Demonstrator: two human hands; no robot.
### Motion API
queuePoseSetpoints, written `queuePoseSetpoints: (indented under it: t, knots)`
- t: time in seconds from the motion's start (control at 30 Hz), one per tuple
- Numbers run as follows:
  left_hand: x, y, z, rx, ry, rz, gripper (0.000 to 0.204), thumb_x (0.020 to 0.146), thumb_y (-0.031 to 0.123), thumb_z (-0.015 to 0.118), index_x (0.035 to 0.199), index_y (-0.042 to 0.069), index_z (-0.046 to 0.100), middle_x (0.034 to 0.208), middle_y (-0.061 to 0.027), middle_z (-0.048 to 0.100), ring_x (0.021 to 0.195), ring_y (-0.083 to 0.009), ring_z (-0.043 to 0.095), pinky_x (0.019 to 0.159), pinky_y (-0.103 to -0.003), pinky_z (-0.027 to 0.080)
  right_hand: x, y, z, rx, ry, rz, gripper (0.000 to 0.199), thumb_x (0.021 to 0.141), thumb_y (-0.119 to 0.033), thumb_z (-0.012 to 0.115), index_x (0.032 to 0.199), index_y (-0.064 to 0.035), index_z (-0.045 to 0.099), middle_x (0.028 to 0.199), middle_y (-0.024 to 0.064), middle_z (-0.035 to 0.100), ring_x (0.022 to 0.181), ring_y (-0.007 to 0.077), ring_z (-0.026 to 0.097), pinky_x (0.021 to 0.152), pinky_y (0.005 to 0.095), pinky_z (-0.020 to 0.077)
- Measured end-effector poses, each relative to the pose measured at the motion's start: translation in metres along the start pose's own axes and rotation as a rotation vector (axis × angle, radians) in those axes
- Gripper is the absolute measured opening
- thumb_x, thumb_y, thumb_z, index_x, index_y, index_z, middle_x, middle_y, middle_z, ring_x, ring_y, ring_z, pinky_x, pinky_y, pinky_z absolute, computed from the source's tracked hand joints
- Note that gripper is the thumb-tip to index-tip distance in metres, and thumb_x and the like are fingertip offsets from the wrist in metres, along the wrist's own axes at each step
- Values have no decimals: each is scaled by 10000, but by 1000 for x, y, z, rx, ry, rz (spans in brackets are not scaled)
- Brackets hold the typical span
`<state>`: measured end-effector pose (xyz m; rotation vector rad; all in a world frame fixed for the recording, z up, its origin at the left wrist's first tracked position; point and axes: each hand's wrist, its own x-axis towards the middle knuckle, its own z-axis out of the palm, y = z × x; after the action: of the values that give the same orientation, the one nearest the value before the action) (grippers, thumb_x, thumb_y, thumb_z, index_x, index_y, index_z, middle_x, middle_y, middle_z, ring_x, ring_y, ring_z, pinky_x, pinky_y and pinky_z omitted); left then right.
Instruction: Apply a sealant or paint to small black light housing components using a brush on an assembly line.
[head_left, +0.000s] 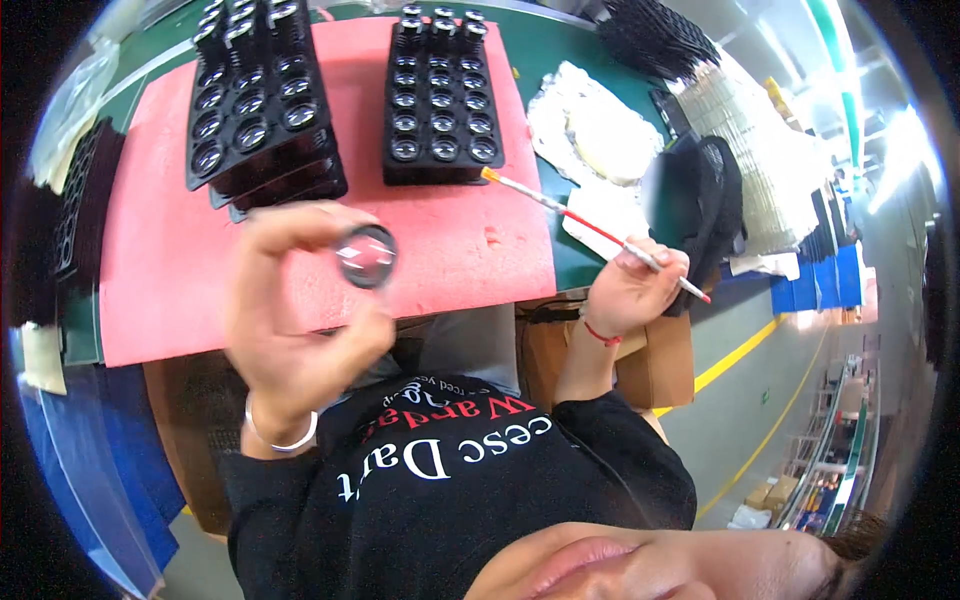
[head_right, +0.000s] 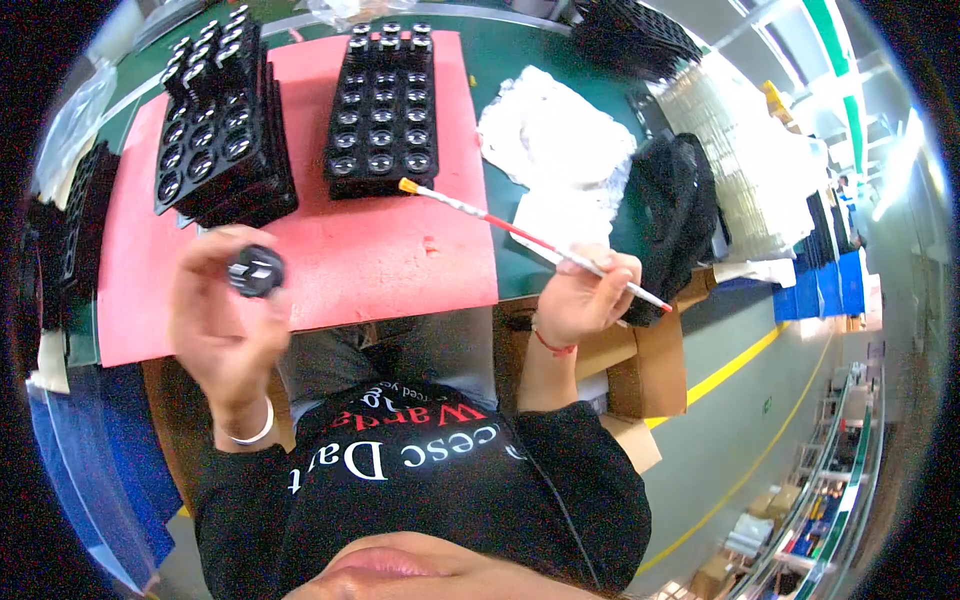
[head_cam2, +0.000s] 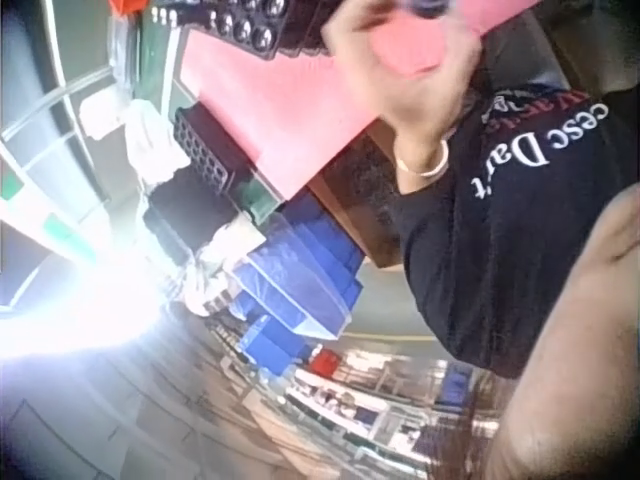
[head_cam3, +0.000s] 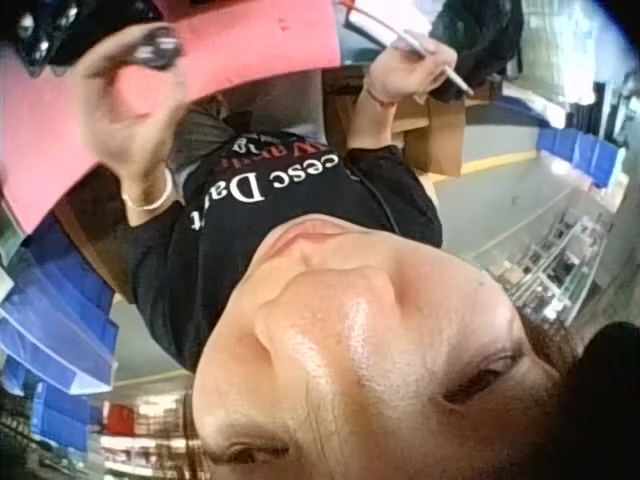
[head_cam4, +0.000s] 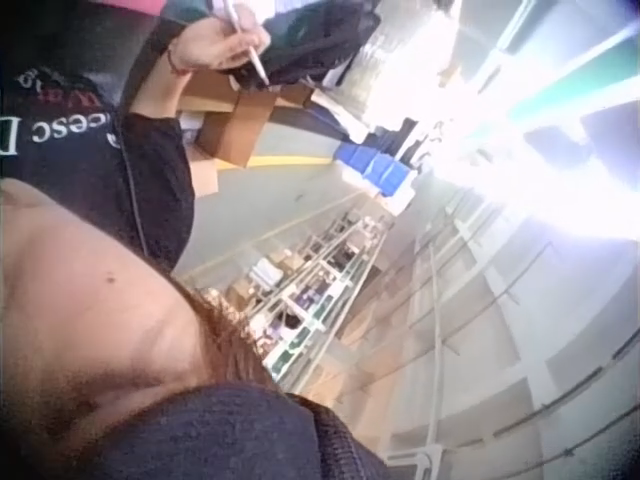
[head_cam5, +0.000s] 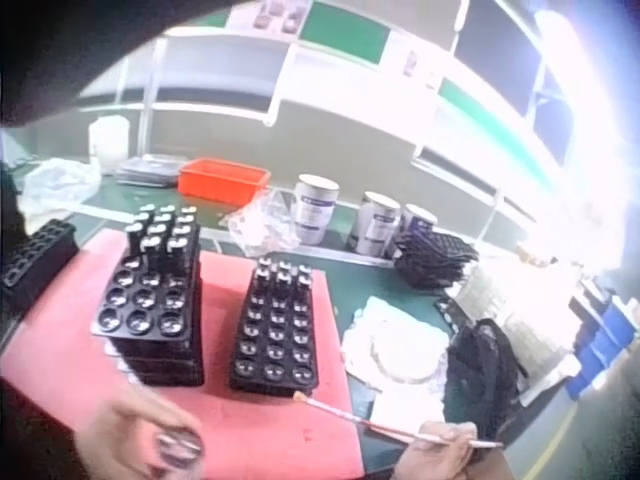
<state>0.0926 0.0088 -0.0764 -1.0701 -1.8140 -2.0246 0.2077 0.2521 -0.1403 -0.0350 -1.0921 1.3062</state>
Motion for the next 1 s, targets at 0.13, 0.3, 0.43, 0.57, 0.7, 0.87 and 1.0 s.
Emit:
queuePoseSetpoints:
  t: [0.13,0.3,0.43,0.57,0.7,0.87,1.0]
  knots:
    - [52,7,-36,567,178,217,288,646,46,649,911,-11,552,846,-25,538,716,-96,442,631,-216,351,2,-1,0,-11,38,-31,288,883,-290,366,742,-43,405,547,56,418,502,128,399,505,226,327]
    - [97,-21,-89,561,200,-166,299,727,166,630,968,-1,572,838,-3,578,713,-53,481,655,-187,370,-1,-1,12,-79,61,-61,304,880,-288,363,703,-43,387,510,59,408,480,124,383,492,228,310]
    - [108,-39,-105,684,29,-188,337,754,206,609,997,-20,551,822,-9,564,713,-57,460,690,-192,368,0,0,8,-115,25,-112,300,878,-268,354,677,-45,363,504,62,394,463,125,379,457,221,304]
    - [113,-44,-102,708,29,-150,348,737,228,623,971,-23,564,822,-19,579,708,-62,458,682,-197,373,1,2,6,-173,-39,-162,297,873,-257,360,675,-35,365,499,65,385,451,132,386,443,222,311]
    - [115,-43,-99,1003,55,-94,352,716,266,631,939,-2,581,821,-24,588,722,-97,463,708,-224,374,-1,1,5,-146,-24,-149,290,872,-256,373,694,-27,382,525,68,402,449,142,396,444,229,322]
    - [118,-42,-108,1075,0,-81,323,747,272,605,967,37,578,852,-13,581,697,-98,435,670,-224,372,-1,1,4,-71,-24,-144,264,874,-245,390,736,-21,406,590,69,438,453,152,410,452,244,346]
    - [124,7,-80,1188,36,216,314,725,272,616,937,44,579,887,-69,581,838,-182,527,742,-284,390,-2,2,3,-55,-78,-135,258,876,-254,389,756,-28,421,560,64,446,458,147,423,461,249,339]
